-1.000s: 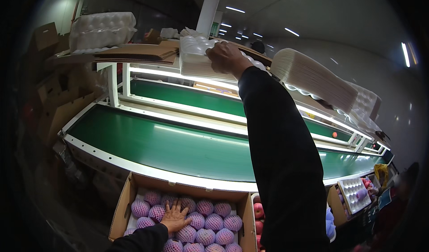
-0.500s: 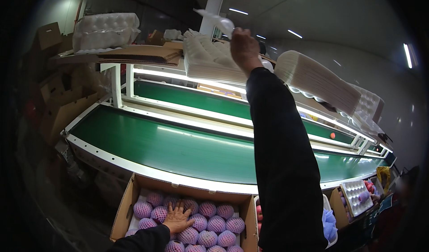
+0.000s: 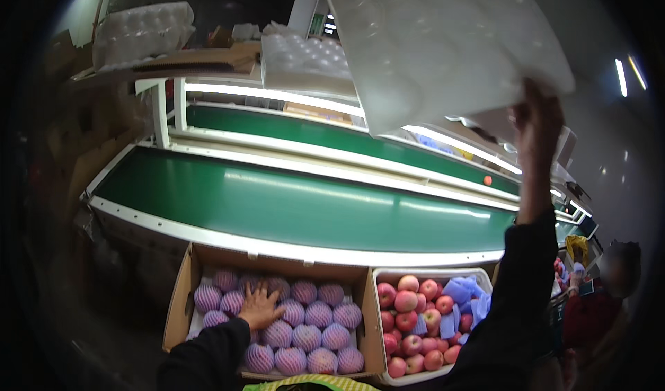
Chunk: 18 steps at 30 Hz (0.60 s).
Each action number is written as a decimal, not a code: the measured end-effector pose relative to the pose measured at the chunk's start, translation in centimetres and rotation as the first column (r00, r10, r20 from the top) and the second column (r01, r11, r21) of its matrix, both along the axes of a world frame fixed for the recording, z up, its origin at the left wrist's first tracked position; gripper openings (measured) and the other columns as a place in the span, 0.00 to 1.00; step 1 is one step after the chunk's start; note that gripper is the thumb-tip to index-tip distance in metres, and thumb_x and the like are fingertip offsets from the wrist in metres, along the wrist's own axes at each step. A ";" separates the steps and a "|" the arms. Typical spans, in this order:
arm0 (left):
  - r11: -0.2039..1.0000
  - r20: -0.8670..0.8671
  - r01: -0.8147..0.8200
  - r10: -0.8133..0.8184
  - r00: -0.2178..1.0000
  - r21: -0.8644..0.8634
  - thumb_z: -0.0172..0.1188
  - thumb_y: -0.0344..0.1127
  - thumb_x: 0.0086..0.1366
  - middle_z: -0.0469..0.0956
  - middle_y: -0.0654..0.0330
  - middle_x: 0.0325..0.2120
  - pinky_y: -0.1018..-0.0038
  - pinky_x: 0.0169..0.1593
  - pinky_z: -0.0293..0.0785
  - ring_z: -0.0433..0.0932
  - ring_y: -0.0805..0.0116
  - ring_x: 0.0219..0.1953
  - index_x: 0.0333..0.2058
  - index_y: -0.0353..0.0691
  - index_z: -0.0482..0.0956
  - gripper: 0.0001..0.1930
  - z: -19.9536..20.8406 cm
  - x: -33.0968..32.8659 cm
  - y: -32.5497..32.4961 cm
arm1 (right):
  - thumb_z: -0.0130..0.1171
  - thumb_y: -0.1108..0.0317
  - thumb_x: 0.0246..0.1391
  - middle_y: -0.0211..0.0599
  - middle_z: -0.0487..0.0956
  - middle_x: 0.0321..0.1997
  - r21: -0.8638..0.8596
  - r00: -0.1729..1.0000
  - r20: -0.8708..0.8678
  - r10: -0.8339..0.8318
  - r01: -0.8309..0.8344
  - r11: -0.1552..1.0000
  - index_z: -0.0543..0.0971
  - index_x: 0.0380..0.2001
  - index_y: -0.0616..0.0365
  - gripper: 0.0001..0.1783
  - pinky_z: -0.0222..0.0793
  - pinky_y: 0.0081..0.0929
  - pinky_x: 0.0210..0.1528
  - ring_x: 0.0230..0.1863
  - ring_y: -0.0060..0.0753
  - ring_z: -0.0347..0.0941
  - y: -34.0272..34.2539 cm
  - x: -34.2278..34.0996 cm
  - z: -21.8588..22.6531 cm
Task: The person wraps individual apples in foam nets and places them into a cardboard box with a foam insert. They repeatedly pick apples from a bin, wrap them, and arrange them in the box.
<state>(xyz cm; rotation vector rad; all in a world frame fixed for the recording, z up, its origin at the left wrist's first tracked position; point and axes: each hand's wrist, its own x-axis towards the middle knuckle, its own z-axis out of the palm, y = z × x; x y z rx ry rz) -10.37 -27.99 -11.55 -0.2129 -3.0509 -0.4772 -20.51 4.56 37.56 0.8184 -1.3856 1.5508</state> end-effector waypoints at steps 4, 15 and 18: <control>1.000 0.003 0.001 -0.001 1.000 -0.019 0.43 0.58 0.59 0.48 0.40 0.60 0.45 0.61 0.31 0.44 0.48 0.64 0.59 0.48 0.56 0.33 0.3 -0.5 0.3 | 0.57 0.66 0.52 0.21 0.66 0.14 0.084 0.982 0.186 -0.026 0.011 0.996 0.73 0.29 0.51 0.04 0.46 0.14 0.15 0.11 0.11 0.53 9.4 1.8 -2.9; -0.452 0.126 -0.142 -0.066 0.990 0.880 0.46 0.61 0.58 0.63 0.47 0.53 0.44 0.55 0.54 0.59 0.49 0.56 0.52 0.41 0.64 0.33 11.9 4.2 -2.7 | 0.53 0.68 0.51 0.25 0.74 0.19 0.296 0.431 0.894 -0.119 -0.372 0.880 0.75 0.32 0.60 0.07 0.56 0.10 0.10 0.12 0.12 0.64 14.1 1.6 -26.8; -0.616 0.075 -0.074 -0.024 0.997 0.784 0.45 0.63 0.58 0.67 0.49 0.50 0.44 0.51 0.63 0.66 0.49 0.53 0.50 0.37 0.66 0.34 13.9 10.5 -5.7 | 0.52 0.69 0.51 0.25 0.73 0.18 0.218 0.324 0.944 -0.060 -0.477 0.852 0.76 0.35 0.61 0.10 0.55 0.10 0.11 0.12 0.11 0.63 12.3 0.4 -32.2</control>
